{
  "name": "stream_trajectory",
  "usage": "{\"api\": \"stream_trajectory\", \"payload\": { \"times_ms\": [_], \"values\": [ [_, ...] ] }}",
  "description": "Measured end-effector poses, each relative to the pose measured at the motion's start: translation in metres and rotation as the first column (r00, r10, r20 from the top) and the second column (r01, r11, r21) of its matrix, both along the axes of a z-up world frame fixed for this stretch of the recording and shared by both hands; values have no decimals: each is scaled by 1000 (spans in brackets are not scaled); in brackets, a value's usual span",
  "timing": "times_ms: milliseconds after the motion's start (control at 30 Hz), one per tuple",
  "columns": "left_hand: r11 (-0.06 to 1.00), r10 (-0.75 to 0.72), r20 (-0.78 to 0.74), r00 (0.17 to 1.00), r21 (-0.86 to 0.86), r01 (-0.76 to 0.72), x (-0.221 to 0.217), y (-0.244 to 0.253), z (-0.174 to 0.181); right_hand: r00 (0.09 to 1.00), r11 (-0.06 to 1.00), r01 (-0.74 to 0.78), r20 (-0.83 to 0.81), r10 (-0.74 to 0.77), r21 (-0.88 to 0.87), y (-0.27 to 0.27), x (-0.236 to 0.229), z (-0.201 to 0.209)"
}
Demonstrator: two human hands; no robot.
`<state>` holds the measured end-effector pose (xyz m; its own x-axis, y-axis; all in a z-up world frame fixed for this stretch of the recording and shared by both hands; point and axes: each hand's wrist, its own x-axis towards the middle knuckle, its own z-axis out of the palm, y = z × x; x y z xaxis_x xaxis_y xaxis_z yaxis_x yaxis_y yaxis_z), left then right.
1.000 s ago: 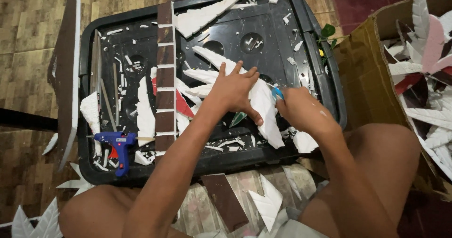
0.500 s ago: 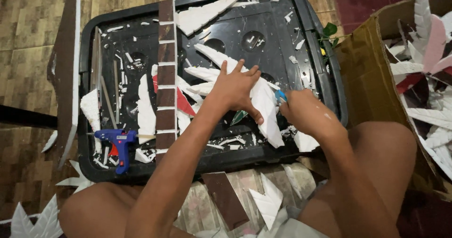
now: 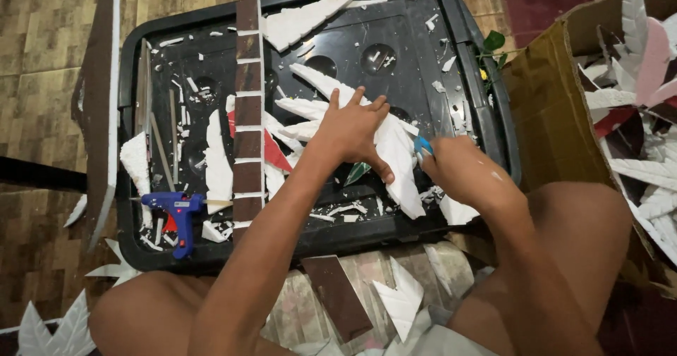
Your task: Assembling a tree-like structure by gluing foam leaf shapes onto a central stem and trimming them.
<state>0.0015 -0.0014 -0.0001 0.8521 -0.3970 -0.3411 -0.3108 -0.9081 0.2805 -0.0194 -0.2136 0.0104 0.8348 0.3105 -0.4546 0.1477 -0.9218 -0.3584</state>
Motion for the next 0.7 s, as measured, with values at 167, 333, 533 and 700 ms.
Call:
{"api": "stream_trajectory", "payload": {
  "times_ms": [167,333,533,700],
  "values": [
    [1000,-3,3,1000,-2,3,0,0,-1,1000,1000,-19,2,19,-4,-1,-3,5],
    [1000,0,4,1000,-4,0,1,-1,-1,998,999,-33,54,34,-18,2,4,-3],
    [1000,9,6,1000,-7,-9,-1,-1,-1,997,1000,23,71,-25,20,10,3,-9],
    [1000,8,4,1000,3,-8,0,-1,-1,998,1000,-9,59,9,-2,2,2,-17]
  ]
}}
